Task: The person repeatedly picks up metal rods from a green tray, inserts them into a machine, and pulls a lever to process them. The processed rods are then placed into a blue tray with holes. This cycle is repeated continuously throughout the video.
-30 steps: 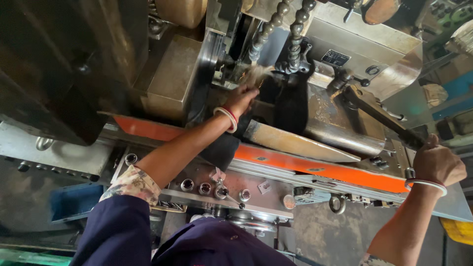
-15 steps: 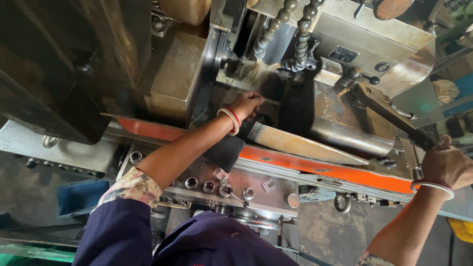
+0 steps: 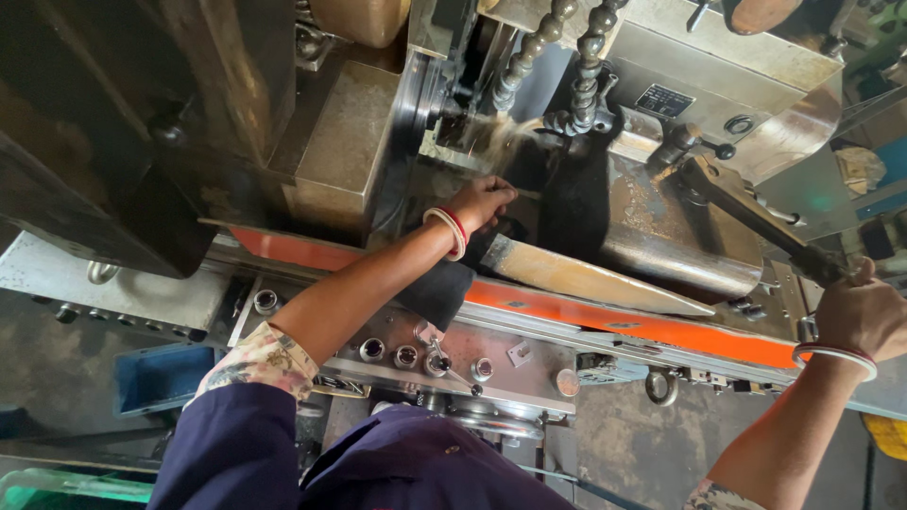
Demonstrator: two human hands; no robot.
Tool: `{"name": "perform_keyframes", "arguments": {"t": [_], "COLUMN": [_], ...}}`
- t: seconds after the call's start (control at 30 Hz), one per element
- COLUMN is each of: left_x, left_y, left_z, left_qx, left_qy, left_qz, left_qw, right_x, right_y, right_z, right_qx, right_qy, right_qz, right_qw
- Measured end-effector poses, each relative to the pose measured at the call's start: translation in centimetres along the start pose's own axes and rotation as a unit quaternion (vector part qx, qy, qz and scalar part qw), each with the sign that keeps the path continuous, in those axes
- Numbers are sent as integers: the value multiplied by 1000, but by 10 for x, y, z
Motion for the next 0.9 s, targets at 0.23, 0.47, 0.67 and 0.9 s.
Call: {"name": "perform_keyframes", "arguments": {"t": [0.23,0.47,0.67,0.9], "left_x": [-2,1,22,73], "left_y": [0,-5,3,17], "left_z": [3,1,10,47], "left_qx": [31,25,-80,-237], "left_qy": [8,12,60,184], "left_qz": [8,5,2,1], "left_qw": [999,1000,995,954], "right_x": [-4,-4,-1,0], "right_y": [-1,-2,-2,0], "right_z": [-6,-5,-7,-10], "right_qx": [61,65,10,-22], "right_qy": [9,-2,2,-11], "right_qz": [-15,-4,6,-16], "right_qw": [998,998,1000,1000]}}
Point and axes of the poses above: each hand's wrist, its own x-axis towards the middle knuckle, its own z-axis out of the palm, y = z × x, the point moved 1 cm from there along x, towards the middle knuckle, and after that the axes turned 13 degrees about -x, right-handed, at the moved point
